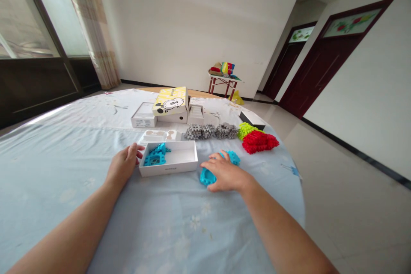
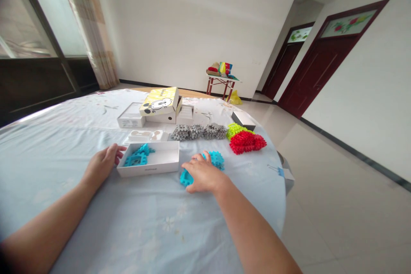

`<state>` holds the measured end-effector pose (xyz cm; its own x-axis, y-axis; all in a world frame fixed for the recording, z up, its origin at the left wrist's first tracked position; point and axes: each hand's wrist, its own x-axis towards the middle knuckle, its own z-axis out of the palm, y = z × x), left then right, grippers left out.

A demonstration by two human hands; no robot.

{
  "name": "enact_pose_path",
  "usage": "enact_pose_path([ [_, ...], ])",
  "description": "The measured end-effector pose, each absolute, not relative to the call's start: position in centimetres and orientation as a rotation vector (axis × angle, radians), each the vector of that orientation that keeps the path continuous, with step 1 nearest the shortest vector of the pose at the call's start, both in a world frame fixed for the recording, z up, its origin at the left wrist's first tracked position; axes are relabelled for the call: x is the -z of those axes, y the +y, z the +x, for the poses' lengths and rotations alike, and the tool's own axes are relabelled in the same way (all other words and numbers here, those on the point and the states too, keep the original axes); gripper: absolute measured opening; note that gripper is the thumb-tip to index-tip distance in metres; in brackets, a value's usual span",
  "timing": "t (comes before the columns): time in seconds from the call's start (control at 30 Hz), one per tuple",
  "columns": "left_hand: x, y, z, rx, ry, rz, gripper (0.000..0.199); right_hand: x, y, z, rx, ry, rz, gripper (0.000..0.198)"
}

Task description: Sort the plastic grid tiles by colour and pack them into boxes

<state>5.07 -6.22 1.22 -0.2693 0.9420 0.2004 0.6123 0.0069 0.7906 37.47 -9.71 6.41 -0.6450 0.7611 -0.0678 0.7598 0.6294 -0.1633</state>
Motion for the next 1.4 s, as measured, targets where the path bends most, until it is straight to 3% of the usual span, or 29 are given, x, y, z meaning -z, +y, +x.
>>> enact_pose_path([
  [0.47,-0.8,-6.0,5.0,-1.208,1.888,1.604,0.049,-6.2,-9.9,36.9,-0.217,-2.84,-1.343,0.064],
  [1.0,-0.8,-6.0,5.1,-1.21,1.858,1.579,0.053,-10.1,-8.0,35.6,-0.512,-2.51,-1.03,0.074],
  [1.4,-0.7,-6.1,5.1,-1.224,1.824,1.569,0.054,-9.0,-1.4,26.6,-0.505,-3.004,-1.005,0.075],
])
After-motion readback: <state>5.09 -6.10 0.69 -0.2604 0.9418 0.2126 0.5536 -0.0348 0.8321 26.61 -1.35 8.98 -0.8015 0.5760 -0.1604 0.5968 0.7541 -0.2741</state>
